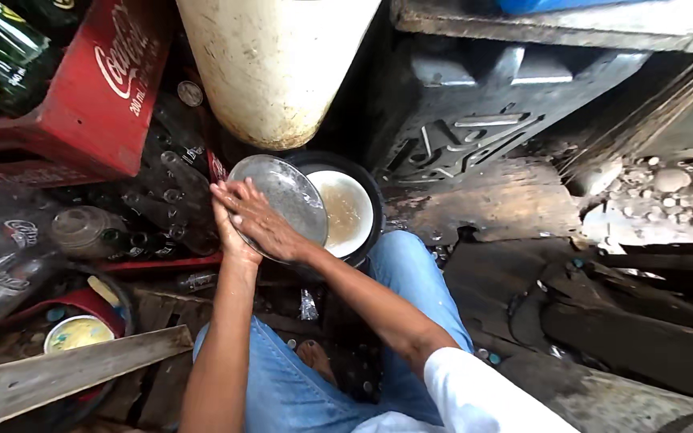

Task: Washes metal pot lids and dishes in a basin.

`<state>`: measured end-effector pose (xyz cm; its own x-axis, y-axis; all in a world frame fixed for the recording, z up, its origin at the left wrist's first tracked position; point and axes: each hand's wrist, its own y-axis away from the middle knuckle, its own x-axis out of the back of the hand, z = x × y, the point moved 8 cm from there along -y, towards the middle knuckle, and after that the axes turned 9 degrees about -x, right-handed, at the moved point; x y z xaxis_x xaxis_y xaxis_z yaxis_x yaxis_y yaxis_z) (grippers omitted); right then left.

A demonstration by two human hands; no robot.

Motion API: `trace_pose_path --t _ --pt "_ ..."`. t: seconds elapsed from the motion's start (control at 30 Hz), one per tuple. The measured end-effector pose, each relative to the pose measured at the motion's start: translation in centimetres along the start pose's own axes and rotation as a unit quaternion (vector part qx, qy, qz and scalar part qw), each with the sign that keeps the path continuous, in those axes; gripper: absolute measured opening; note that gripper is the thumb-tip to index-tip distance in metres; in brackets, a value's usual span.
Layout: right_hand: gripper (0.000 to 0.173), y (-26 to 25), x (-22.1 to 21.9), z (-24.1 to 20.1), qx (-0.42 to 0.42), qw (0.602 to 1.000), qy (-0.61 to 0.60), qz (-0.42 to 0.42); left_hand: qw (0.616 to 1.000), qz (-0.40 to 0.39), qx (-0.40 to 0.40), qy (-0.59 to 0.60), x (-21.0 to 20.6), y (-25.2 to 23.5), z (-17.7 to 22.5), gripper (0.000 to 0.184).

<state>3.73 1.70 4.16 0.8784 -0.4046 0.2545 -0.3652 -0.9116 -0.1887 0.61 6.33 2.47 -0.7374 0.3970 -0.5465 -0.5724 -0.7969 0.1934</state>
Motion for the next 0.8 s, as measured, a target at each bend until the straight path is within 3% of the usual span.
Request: trace_pose_path --t 0.03,0.13,0.23,0.33,0.43,0.5,0.63,0.8 --pt "0.061 -1.2 0.5 0.4 0.001 1.0 0.007 0.022 0.999 -0.02 0.015 0.02 -0.3 0.1 -0.3 0.048" --pt "0.069 -3.1 1.6 1.2 -0.005 0.997 0.048 0.064 0.998 -0.016 0.014 0.057 -1.2 0.1 0.3 0.036" --pt "0.073 -3.5 2.1 2.4 -0.049 0.992 0.056 0.105 1.0 0.0 0.005 -0.014 -1.1 0.9 1.1 0.03" --pt "0.062 -1.5 4.6 5.8 -0.138 0.969 0.089 0.184 0.994 0.01 0.02 -0.104 -0.7 2.6 1.2 0.044" --pt "0.058 2.4 7.0 10.1 -0.308 0.935 0.129 0.121 0.985 -0.029 -0.024 -0.169 -0.6 2.4 2.2 0.056" --pt "0.05 4.2 7.4 11.5 -0.382 0.895 0.23 0.019 0.96 -0.09 -0.09 -0.251 -1.7 2.7 4.1 0.061" --pt "0.042 6.6 7.6 10.8 -0.318 0.89 0.32 -0.059 0.896 -0.177 -0.185 -0.363 -4.7 4.4 9.1 0.072" --pt "0.038 8.2 7.4 13.5 -0.346 0.875 0.307 -0.145 0.832 -0.171 -0.311 -0.426 -6.8 9.0 20.2 0.075"
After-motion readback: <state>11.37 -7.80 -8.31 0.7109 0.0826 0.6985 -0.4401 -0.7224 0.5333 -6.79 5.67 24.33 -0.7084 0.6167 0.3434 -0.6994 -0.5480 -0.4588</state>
